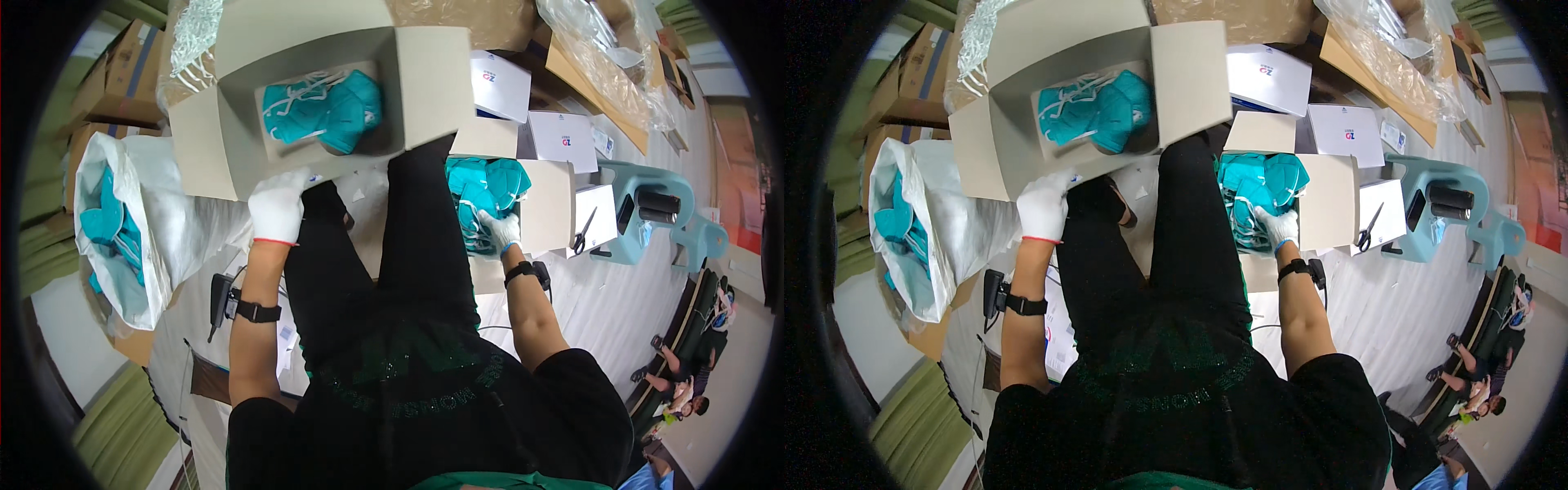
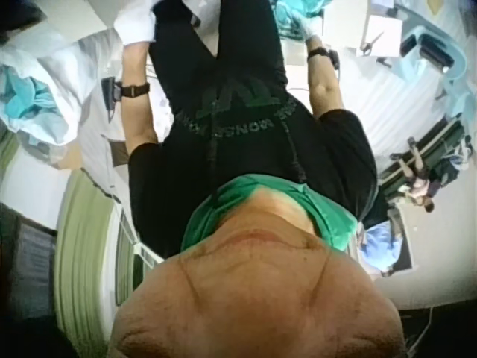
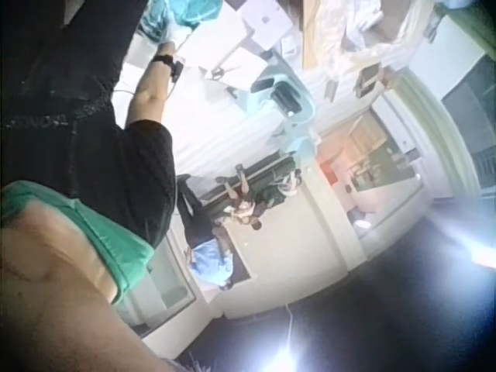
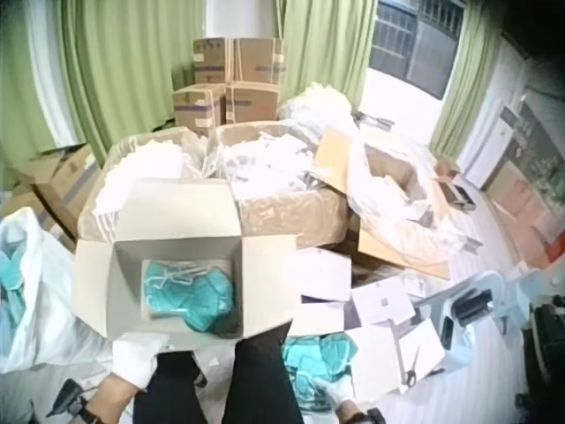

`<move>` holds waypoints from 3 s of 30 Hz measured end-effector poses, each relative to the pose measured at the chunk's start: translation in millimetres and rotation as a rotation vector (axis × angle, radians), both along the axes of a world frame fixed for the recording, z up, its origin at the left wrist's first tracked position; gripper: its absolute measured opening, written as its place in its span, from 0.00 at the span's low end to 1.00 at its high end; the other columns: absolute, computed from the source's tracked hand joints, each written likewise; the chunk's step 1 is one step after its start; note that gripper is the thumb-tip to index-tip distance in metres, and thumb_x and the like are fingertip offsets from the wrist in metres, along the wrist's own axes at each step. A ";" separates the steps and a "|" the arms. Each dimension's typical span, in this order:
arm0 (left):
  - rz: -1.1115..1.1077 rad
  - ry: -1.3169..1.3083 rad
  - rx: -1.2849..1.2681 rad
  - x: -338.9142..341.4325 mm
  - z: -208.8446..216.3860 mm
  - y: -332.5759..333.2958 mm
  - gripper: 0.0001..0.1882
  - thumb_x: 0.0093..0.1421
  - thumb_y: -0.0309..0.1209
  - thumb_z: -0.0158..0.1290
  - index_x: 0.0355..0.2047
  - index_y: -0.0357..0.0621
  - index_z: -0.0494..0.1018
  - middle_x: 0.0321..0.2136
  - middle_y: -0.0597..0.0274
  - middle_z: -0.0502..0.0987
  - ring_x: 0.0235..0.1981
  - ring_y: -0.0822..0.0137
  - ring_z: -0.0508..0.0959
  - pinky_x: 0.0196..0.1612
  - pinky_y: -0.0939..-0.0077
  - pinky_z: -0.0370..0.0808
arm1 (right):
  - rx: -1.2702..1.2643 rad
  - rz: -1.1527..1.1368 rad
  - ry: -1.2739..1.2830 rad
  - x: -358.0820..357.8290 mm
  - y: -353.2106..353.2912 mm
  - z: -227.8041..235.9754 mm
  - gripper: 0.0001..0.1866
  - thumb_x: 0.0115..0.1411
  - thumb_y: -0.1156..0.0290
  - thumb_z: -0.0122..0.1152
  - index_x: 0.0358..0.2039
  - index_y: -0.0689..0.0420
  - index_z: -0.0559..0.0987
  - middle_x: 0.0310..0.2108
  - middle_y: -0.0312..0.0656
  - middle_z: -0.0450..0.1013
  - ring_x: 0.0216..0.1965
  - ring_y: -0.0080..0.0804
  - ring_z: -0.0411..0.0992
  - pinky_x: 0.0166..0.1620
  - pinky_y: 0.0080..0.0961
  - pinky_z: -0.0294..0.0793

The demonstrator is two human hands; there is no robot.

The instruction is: Packing medical masks and supplies into cardboard boxes.

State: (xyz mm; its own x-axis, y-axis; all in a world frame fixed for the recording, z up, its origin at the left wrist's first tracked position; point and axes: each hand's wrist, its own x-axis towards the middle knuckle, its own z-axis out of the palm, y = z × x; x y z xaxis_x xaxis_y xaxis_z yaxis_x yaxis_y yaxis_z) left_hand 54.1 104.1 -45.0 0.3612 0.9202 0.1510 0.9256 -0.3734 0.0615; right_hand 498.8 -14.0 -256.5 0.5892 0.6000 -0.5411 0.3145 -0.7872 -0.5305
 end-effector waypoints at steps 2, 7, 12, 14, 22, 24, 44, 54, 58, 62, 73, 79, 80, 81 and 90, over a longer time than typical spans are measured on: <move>-0.024 -0.052 0.029 -2.4 8.8 -14.2 0.16 0.49 0.24 0.48 0.39 0.50 0.75 0.29 0.61 0.78 0.33 0.57 0.78 0.37 0.62 0.73 | 0.022 -0.133 0.222 -17.3 12.3 5.8 0.51 0.40 0.53 0.78 0.56 0.71 0.64 0.53 0.55 0.69 0.53 0.46 0.69 0.54 0.35 0.70; -0.057 -0.023 0.039 7.2 35.4 -34.7 0.16 0.48 0.23 0.49 0.39 0.48 0.75 0.30 0.60 0.78 0.34 0.58 0.78 0.38 0.63 0.73 | -0.004 -0.015 0.368 -1.1 29.6 -14.8 0.53 0.42 0.48 0.75 0.60 0.69 0.62 0.54 0.50 0.68 0.55 0.43 0.67 0.55 0.36 0.69; -0.090 -0.085 0.052 13.9 55.2 -52.5 0.16 0.48 0.22 0.49 0.38 0.48 0.76 0.29 0.59 0.78 0.32 0.57 0.78 0.37 0.63 0.73 | -0.103 -0.385 0.629 -21.4 43.3 -10.6 0.43 0.50 0.44 0.68 0.60 0.55 0.66 0.56 0.45 0.67 0.54 0.43 0.67 0.57 0.47 0.63; -0.102 -0.085 0.055 18.9 59.5 -59.9 0.16 0.48 0.22 0.49 0.38 0.47 0.76 0.30 0.58 0.79 0.31 0.56 0.78 0.36 0.63 0.73 | -0.146 -0.420 0.681 -18.4 47.0 -23.9 0.37 0.53 0.44 0.64 0.59 0.49 0.69 0.56 0.43 0.69 0.54 0.45 0.67 0.57 0.58 0.57; -0.106 -0.028 -0.024 32.4 79.4 -74.0 0.16 0.47 0.24 0.50 0.38 0.47 0.76 0.27 0.60 0.77 0.29 0.58 0.77 0.34 0.66 0.73 | -0.089 -0.584 0.869 -3.0 43.2 -45.8 0.41 0.51 0.55 0.69 0.63 0.51 0.63 0.67 0.48 0.53 0.65 0.56 0.51 0.62 0.69 0.37; -0.136 -0.047 -0.008 35.5 81.1 -73.2 0.16 0.47 0.24 0.50 0.38 0.46 0.76 0.28 0.60 0.77 0.29 0.59 0.77 0.34 0.66 0.73 | -0.183 -0.709 0.735 -1.1 39.4 -45.2 0.40 0.50 0.56 0.70 0.61 0.54 0.64 0.65 0.49 0.56 0.64 0.54 0.54 0.62 0.68 0.41; -1.035 -1.053 -0.128 200.3 146.9 -78.0 0.08 0.45 0.32 0.59 0.26 0.44 0.76 0.25 0.62 0.76 0.27 0.61 0.76 0.32 0.69 0.72 | 0.629 -0.253 0.360 32.5 -93.6 91.0 0.18 0.60 0.62 0.55 0.44 0.62 0.76 0.42 0.49 0.76 0.42 0.44 0.74 0.49 0.37 0.72; -0.430 -1.003 -0.916 226.2 4.0 -52.7 0.16 0.53 0.31 0.60 0.39 0.35 0.76 0.30 0.54 0.79 0.33 0.72 0.75 0.39 0.73 0.72 | 0.820 -0.521 0.700 50.0 -134.3 66.7 0.15 0.61 0.64 0.53 0.44 0.61 0.77 0.42 0.48 0.76 0.42 0.44 0.74 0.49 0.37 0.73; -0.230 -1.541 -0.786 223.0 -85.9 -45.3 0.10 0.56 0.21 0.55 0.40 0.38 0.76 0.33 0.70 0.75 0.34 0.77 0.71 0.40 0.82 0.69 | 0.897 -0.524 0.812 52.9 -112.5 50.2 0.15 0.61 0.65 0.53 0.44 0.60 0.77 0.42 0.47 0.76 0.42 0.44 0.74 0.49 0.37 0.73; 0.082 -1.730 -1.298 218.4 -96.8 -33.4 0.15 0.62 0.20 0.48 0.48 0.41 0.74 0.44 0.67 0.75 0.44 0.71 0.75 0.47 0.76 0.72 | 0.918 -0.526 0.850 52.2 -58.4 51.0 0.15 0.61 0.67 0.53 0.46 0.59 0.75 0.45 0.45 0.74 0.44 0.42 0.72 0.52 0.38 0.72; 0.087 -1.830 -1.530 223.7 -64.9 -21.8 0.17 0.64 0.23 0.46 0.53 0.42 0.70 0.49 0.64 0.73 0.49 0.66 0.74 0.54 0.68 0.71 | 0.940 -0.348 0.835 112.8 -43.8 49.7 0.19 0.57 0.73 0.56 0.49 0.60 0.72 0.44 0.42 0.73 0.49 0.38 0.70 0.56 0.36 0.69; -0.067 -1.861 -1.601 209.9 -64.7 -33.3 0.20 0.61 0.22 0.49 0.55 0.41 0.69 0.50 0.59 0.74 0.49 0.63 0.75 0.52 0.64 0.72 | 0.915 -0.413 0.825 67.1 -38.0 82.2 0.18 0.58 0.69 0.56 0.48 0.60 0.73 0.45 0.42 0.72 0.48 0.35 0.70 0.54 0.32 0.69; -0.116 -1.950 -1.685 212.3 -57.0 -38.1 0.24 0.61 0.26 0.52 0.58 0.42 0.65 0.52 0.59 0.73 0.52 0.63 0.73 0.54 0.63 0.70 | 0.905 -0.415 0.824 68.4 -42.7 83.2 0.18 0.58 0.68 0.56 0.48 0.60 0.73 0.46 0.43 0.72 0.48 0.35 0.70 0.54 0.32 0.69; -0.189 -2.020 -1.726 215.7 -48.9 -43.1 0.28 0.60 0.29 0.54 0.60 0.42 0.61 0.53 0.59 0.72 0.54 0.62 0.72 0.56 0.62 0.69 | 0.895 -0.417 0.830 69.2 -45.7 83.4 0.18 0.58 0.68 0.56 0.48 0.60 0.72 0.46 0.43 0.72 0.48 0.35 0.70 0.54 0.32 0.69; -0.703 -1.462 -0.645 219.9 67.9 -63.4 0.10 0.52 0.25 0.61 0.36 0.36 0.78 0.26 0.57 0.79 0.30 0.67 0.78 0.39 0.76 0.72 | 0.786 -0.402 0.964 44.6 -32.6 70.4 0.22 0.60 0.63 0.54 0.52 0.59 0.70 0.49 0.46 0.71 0.50 0.37 0.69 0.54 0.34 0.69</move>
State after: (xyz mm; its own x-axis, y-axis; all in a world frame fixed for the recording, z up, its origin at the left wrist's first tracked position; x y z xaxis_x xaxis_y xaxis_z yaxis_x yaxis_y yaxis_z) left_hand 274.0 40.7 22.9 0.5959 0.7005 0.3927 -0.3362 -0.2264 0.9142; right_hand 543.4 -46.6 -186.1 0.3748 0.8210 -0.4308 -0.6308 -0.1147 -0.7674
